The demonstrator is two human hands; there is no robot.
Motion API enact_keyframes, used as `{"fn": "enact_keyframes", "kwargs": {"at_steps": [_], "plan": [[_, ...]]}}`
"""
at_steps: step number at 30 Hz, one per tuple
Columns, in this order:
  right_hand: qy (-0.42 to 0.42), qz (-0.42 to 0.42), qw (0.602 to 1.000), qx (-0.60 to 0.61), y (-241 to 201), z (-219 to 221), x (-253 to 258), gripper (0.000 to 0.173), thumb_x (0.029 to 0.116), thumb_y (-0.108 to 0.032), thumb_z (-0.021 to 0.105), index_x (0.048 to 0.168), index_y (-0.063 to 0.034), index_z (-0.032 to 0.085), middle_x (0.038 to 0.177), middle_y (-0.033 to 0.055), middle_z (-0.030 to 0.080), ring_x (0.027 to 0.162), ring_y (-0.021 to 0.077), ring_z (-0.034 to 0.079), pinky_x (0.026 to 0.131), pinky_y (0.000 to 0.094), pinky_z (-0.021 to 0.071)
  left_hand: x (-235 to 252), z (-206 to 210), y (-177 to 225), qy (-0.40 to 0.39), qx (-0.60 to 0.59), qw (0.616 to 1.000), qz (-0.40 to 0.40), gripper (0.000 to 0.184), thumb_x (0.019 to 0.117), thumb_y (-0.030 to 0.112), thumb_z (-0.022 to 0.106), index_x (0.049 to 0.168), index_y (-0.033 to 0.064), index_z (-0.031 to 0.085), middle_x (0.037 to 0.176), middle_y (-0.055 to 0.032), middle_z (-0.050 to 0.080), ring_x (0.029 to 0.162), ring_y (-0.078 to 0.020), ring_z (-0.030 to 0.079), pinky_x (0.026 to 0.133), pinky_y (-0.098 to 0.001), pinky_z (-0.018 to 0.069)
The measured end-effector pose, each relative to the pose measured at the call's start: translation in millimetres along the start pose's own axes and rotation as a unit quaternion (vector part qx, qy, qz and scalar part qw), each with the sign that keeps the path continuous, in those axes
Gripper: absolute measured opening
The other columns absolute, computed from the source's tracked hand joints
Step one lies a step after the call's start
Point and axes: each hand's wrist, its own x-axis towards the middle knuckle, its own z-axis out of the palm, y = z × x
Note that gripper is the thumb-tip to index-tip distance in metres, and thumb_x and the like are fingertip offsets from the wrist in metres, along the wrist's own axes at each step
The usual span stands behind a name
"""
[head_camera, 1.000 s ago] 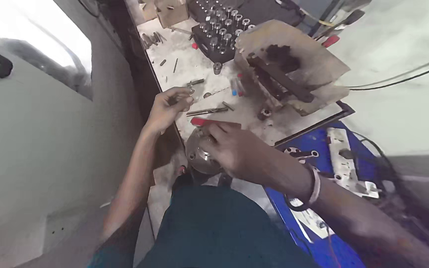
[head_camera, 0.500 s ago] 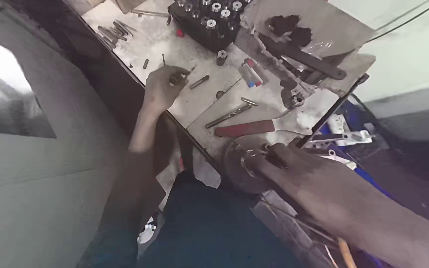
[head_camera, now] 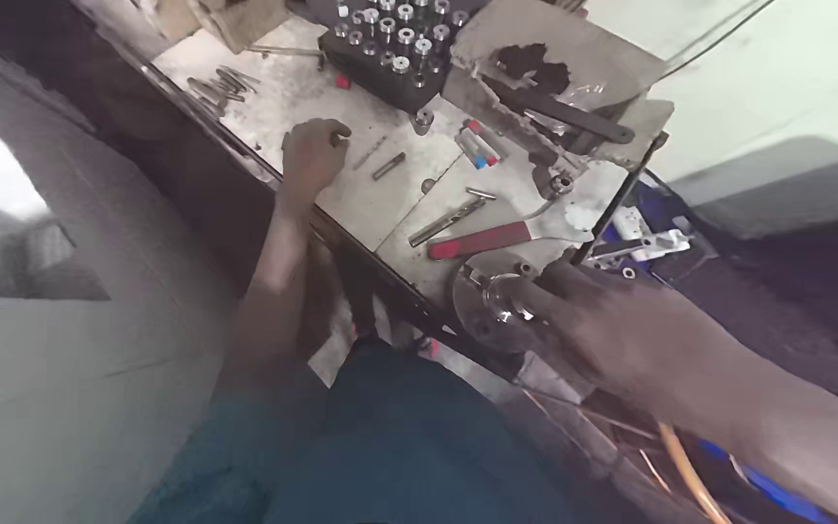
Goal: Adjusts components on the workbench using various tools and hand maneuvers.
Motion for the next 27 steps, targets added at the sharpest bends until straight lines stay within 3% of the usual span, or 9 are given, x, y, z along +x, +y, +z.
{"fn": "enact_keyframes", "kwargs": {"at_steps": [1, 4, 7, 11, 15, 19, 23, 25, 27], "plan": [[0.001, -0.012, 1.000, 0.005, 3, -1, 0, 0.041, 0.0879, -0.026, 0.072, 0.128, -0.0207, 0.066, 0.103, 0.0182, 0.066, 0.084, 0.0395, 0.070, 0.055, 0.0502, 0.0553, 6, 11, -30, 0.032, -0.053, 0.998, -0.011, 0.029, 0.1038, 0.022, 0.053, 0.115, 0.0056, 0.074, 0.104, -0.0158, 0.074, 0.093, -0.0314, 0.072, 0.085, -0.0546, 0.0562], [0.001, -0.038, 0.999, 0.014, 11, -1, -3, 0.049, 0.0849, -0.034, 0.075, 0.131, -0.0255, 0.064, 0.107, 0.0155, 0.066, 0.083, 0.0382, 0.070, 0.054, 0.0508, 0.0556, 7, -9, -67, 0.002, -0.107, 0.985, -0.133, 0.031, 0.1027, 0.029, 0.055, 0.120, 0.0123, 0.073, 0.109, -0.0127, 0.073, 0.099, -0.0311, 0.071, 0.092, -0.0594, 0.0532], [-0.007, -0.044, 0.999, 0.008, 14, -1, 0, 0.050, 0.0868, -0.044, 0.075, 0.131, -0.0232, 0.064, 0.106, 0.0152, 0.068, 0.082, 0.0388, 0.070, 0.055, 0.0535, 0.0556, 6, -20, -75, -0.027, -0.075, 0.985, -0.153, 0.030, 0.0992, 0.032, 0.059, 0.113, 0.0102, 0.075, 0.109, -0.0150, 0.074, 0.106, -0.0354, 0.069, 0.095, -0.0641, 0.0498], [-0.001, -0.042, 0.999, -0.003, 11, 1, 2, 0.053, 0.0891, -0.049, 0.071, 0.133, -0.0194, 0.063, 0.105, 0.0170, 0.068, 0.083, 0.0411, 0.071, 0.055, 0.0550, 0.0555, 37, -1, -82, -0.104, -0.046, 0.980, -0.161, 0.039, 0.0939, 0.042, 0.067, 0.103, 0.0057, 0.076, 0.101, -0.0192, 0.073, 0.101, -0.0397, 0.069, 0.091, -0.0672, 0.0494], [0.008, 0.004, 1.000, 0.028, 5, 0, -2, 0.052, 0.0886, -0.044, 0.072, 0.134, -0.0209, 0.063, 0.105, 0.0155, 0.069, 0.085, 0.0408, 0.070, 0.060, 0.0571, 0.0565, 79, 19, -84, -0.164, -0.011, 0.970, -0.180, 0.045, 0.0886, 0.048, 0.071, 0.099, 0.0050, 0.076, 0.098, -0.0189, 0.074, 0.096, -0.0393, 0.071, 0.087, -0.0679, 0.0515], [0.019, 0.069, 0.996, 0.057, -5, 1, -5, 0.052, 0.0915, -0.048, 0.064, 0.137, -0.0217, 0.062, 0.106, 0.0157, 0.069, 0.083, 0.0404, 0.071, 0.059, 0.0572, 0.0565, 102, 28, -75, -0.192, 0.028, 0.973, -0.128, 0.036, 0.0878, 0.040, 0.070, 0.094, 0.0046, 0.076, 0.098, -0.0230, 0.072, 0.097, -0.0441, 0.069, 0.082, -0.0701, 0.0509], [-0.001, 0.132, 0.987, 0.094, -15, 1, -1, 0.055, 0.0891, -0.042, 0.070, 0.139, -0.0207, 0.061, 0.112, 0.0180, 0.068, 0.087, 0.0429, 0.071, 0.060, 0.0602, 0.0564, 104, 33, -63, -0.208, 0.012, 0.977, -0.042, 0.025, 0.0894, 0.031, 0.070, 0.097, 0.0088, 0.078, 0.098, -0.0194, 0.073, 0.098, -0.0414, 0.069, 0.084, -0.0685, 0.0507], [-0.001, 0.168, 0.981, 0.095, -20, 3, 2, 0.054, 0.0899, -0.042, 0.070, 0.137, -0.0184, 0.061, 0.108, 0.0187, 0.068, 0.082, 0.0434, 0.071, 0.057, 0.0614, 0.0551, 104, 37, -52, -0.223, -0.005, 0.975, 0.002, 0.022, 0.0912, 0.028, 0.070, 0.098, 0.0082, 0.078, 0.097, -0.0187, 0.073, 0.097, -0.0405, 0.069, 0.085, -0.0679, 0.0504], [0.002, 0.211, 0.975, 0.074, -28, 1, 3, 0.055, 0.0897, -0.045, 0.070, 0.136, -0.0153, 0.062, 0.096, 0.0194, 0.069, 0.072, 0.0441, 0.069, 0.052, 0.0616, 0.0523, 103, 39, -41, -0.238, -0.013, 0.970, 0.044, 0.021, 0.0931, 0.027, 0.069, 0.098, 0.0086, 0.078, 0.097, -0.0168, 0.074, 0.098, -0.0386, 0.069, 0.088, -0.0664, 0.0503]]}}
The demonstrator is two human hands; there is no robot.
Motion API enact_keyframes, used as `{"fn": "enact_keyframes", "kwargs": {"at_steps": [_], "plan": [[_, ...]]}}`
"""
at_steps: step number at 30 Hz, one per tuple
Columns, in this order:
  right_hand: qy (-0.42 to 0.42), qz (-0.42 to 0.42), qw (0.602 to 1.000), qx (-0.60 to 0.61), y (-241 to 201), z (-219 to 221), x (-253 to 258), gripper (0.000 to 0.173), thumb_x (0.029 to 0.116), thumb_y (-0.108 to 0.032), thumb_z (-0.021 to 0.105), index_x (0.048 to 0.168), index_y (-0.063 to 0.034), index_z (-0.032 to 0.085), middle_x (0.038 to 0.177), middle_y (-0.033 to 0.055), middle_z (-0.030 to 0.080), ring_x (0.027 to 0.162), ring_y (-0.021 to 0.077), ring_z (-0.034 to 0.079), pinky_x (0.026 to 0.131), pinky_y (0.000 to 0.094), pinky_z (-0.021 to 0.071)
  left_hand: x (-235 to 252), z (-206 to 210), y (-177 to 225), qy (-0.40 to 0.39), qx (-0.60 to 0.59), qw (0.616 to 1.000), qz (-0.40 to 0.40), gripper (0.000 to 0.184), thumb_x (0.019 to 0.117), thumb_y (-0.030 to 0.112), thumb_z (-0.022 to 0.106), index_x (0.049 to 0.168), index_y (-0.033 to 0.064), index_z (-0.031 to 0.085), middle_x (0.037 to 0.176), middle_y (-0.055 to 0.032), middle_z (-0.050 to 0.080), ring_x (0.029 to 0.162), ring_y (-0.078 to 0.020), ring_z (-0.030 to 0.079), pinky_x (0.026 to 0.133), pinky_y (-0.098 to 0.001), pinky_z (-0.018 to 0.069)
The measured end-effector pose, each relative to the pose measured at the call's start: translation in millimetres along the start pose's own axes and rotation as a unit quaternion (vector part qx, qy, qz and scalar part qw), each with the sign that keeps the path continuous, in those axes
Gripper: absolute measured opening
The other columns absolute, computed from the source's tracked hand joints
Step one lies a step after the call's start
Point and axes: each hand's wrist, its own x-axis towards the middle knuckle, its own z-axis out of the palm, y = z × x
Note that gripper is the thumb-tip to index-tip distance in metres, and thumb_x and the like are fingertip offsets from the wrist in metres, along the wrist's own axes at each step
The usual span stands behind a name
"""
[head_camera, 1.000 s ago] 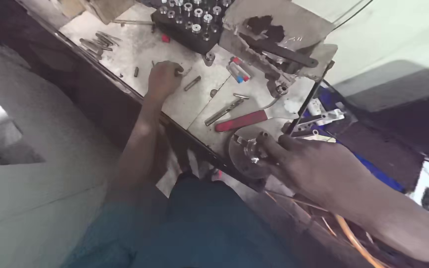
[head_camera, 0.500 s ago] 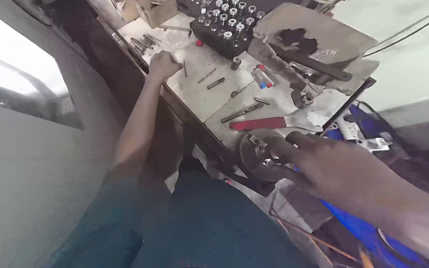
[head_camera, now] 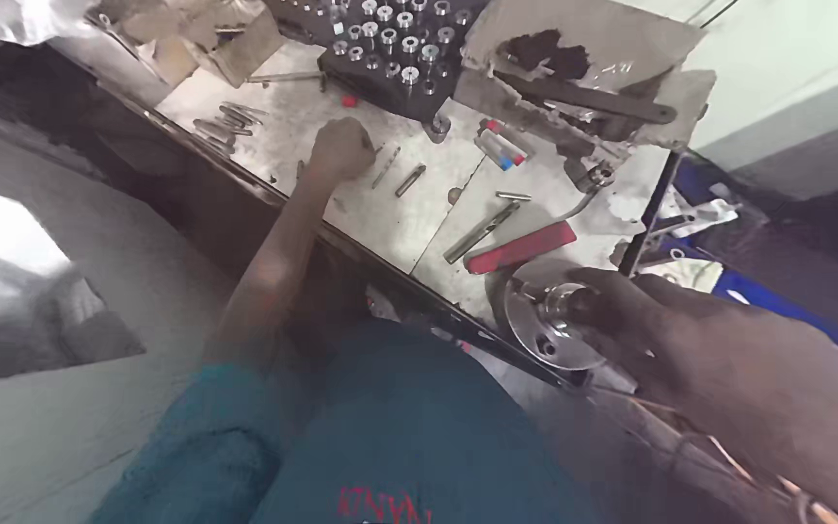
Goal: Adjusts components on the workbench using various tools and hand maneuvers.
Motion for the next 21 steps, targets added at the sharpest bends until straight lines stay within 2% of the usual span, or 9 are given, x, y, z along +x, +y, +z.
{"fn": "enact_keyframes", "kwargs": {"at_steps": [3, 6, 8, 10, 12, 14, 18, 20, 21], "plan": [[-0.001, 0.035, 0.999, -0.026, -6, -3, -3, 0.058, 0.0921, -0.053, 0.066, 0.131, -0.0093, 0.062, 0.087, 0.0204, 0.069, 0.066, 0.0457, 0.068, 0.049, 0.0614, 0.0501, -5, -1, 13, -0.007, 0.003, 1.000, 0.029, 0.021, 0.0954, 0.027, 0.066, 0.100, 0.0095, 0.077, 0.099, -0.0154, 0.074, 0.101, -0.0368, 0.068, 0.090, -0.0636, 0.0495], [0.011, 0.029, 0.999, -0.034, -5, 2, -6, 0.061, 0.0944, -0.058, 0.055, 0.131, -0.0096, 0.062, 0.085, 0.0181, 0.068, 0.063, 0.0433, 0.067, 0.047, 0.0597, 0.0493, -20, -12, 11, 0.022, -0.033, 0.999, 0.030, 0.022, 0.0976, 0.024, 0.063, 0.109, 0.0094, 0.074, 0.103, -0.0148, 0.073, 0.103, -0.0349, 0.068, 0.091, -0.0625, 0.0496], [-0.002, 0.021, 0.999, -0.030, -3, 1, -7, 0.061, 0.0951, -0.056, 0.057, 0.135, -0.0104, 0.060, 0.087, 0.0185, 0.069, 0.065, 0.0434, 0.068, 0.048, 0.0600, 0.0502, -38, -20, -1, 0.025, -0.048, 0.998, 0.034, 0.022, 0.0982, 0.026, 0.064, 0.111, 0.0104, 0.074, 0.102, -0.0125, 0.074, 0.099, -0.0322, 0.070, 0.090, -0.0613, 0.0514], [-0.023, 0.016, 0.999, -0.025, -1, -1, -8, 0.062, 0.0940, -0.052, 0.062, 0.141, -0.0121, 0.057, 0.091, 0.0196, 0.069, 0.068, 0.0442, 0.068, 0.050, 0.0611, 0.0511, -58, -24, -19, -0.012, -0.043, 0.997, 0.062, 0.020, 0.0970, 0.024, 0.068, 0.111, 0.0102, 0.074, 0.099, -0.0117, 0.074, 0.093, -0.0309, 0.071, 0.087, -0.0609, 0.0537], [-0.041, 0.015, 0.999, -0.025, 0, -5, -9, 0.065, 0.0924, -0.048, 0.067, 0.145, -0.0124, 0.054, 0.095, 0.0204, 0.070, 0.070, 0.0448, 0.069, 0.051, 0.0622, 0.0513, -72, -25, -29, -0.059, -0.014, 0.992, 0.110, 0.019, 0.0943, 0.020, 0.073, 0.111, 0.0099, 0.075, 0.098, -0.0107, 0.074, 0.091, -0.0291, 0.071, 0.086, -0.0585, 0.0555], [-0.037, -0.003, 0.999, -0.030, 2, -7, -9, 0.065, 0.0920, -0.048, 0.066, 0.144, -0.0106, 0.055, 0.094, 0.0191, 0.070, 0.071, 0.0440, 0.069, 0.051, 0.0604, 0.0514, -84, -28, -24, -0.100, 0.014, 0.984, 0.149, 0.018, 0.0922, 0.014, 0.076, 0.109, 0.0075, 0.075, 0.099, -0.0122, 0.073, 0.093, -0.0298, 0.070, 0.089, -0.0561, 0.0544], [-0.013, -0.045, 0.998, -0.053, 5, -7, -5, 0.058, 0.0911, -0.047, 0.066, 0.135, -0.0087, 0.060, 0.084, 0.0158, 0.067, 0.065, 0.0407, 0.068, 0.048, 0.0561, 0.0511, -60, -22, -46, -0.125, 0.142, 0.938, 0.289, 0.016, 0.0876, 0.017, 0.077, 0.104, 0.0150, 0.077, 0.103, -0.0085, 0.070, 0.095, -0.0287, 0.069, 0.083, -0.0556, 0.0561], [0.002, -0.052, 0.997, -0.049, 7, -5, -3, 0.056, 0.0912, -0.047, 0.064, 0.133, -0.0094, 0.062, 0.083, 0.0149, 0.068, 0.065, 0.0397, 0.068, 0.047, 0.0555, 0.0514, -55, -22, -44, -0.134, 0.198, 0.924, 0.299, 0.015, 0.0854, 0.017, 0.078, 0.100, 0.0172, 0.077, 0.102, -0.0076, 0.069, 0.094, -0.0297, 0.069, 0.079, -0.0566, 0.0570], [0.006, -0.055, 0.997, -0.046, 7, -4, -3, 0.055, 0.0920, -0.047, 0.063, 0.132, -0.0093, 0.062, 0.084, 0.0150, 0.068, 0.065, 0.0397, 0.068, 0.048, 0.0555, 0.0517, -57, -26, -35, -0.158, 0.225, 0.919, 0.281, 0.013, 0.0863, 0.016, 0.078, 0.100, 0.0169, 0.076, 0.104, -0.0075, 0.069, 0.097, -0.0302, 0.069, 0.080, -0.0569, 0.0569]]}}
